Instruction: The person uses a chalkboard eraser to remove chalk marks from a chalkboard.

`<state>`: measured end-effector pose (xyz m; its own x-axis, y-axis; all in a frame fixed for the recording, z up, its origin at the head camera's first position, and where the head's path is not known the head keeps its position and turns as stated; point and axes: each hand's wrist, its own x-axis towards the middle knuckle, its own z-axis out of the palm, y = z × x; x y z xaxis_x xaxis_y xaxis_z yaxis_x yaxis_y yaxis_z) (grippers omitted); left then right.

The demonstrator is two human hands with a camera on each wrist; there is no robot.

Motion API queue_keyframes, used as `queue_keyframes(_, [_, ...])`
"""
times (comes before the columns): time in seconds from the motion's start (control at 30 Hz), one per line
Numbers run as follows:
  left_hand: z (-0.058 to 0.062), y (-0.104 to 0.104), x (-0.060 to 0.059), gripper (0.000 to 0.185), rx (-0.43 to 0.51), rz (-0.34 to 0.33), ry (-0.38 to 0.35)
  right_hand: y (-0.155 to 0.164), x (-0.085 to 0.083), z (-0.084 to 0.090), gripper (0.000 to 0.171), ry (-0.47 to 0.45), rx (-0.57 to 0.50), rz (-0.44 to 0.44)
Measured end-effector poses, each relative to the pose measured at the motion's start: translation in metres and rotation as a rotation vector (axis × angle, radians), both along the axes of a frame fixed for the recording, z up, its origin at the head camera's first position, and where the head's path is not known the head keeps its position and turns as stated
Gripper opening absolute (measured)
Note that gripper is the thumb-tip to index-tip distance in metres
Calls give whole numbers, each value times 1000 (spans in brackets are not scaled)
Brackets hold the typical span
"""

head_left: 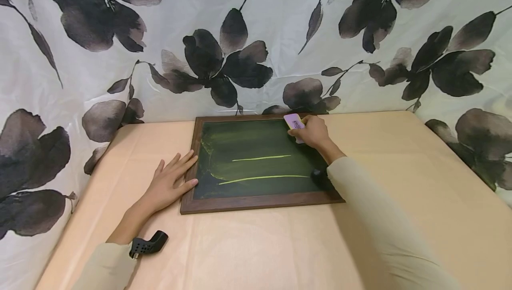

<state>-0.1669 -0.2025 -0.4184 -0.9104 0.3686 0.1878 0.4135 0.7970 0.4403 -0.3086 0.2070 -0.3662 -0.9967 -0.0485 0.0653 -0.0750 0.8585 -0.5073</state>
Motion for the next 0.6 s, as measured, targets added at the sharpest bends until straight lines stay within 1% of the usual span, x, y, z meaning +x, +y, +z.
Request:
queue_keyframes(0.2, [-2,-1,0,67,1,0,10,-20,-2,-1,38,17,46,0])
queue_keyframes(0.33, [-1,-2,0,66,-5,-6,24,-28,0,-3,38,25,54,-5])
queue_keyframes(0.47, [-2,-3,-1,66,-7,-12,27,-40,4,-3,36,29,45,31])
queue_keyframes(0.6, [-1,-4,0,66,-3,-16,22,-59,8,1,39,35,66,71])
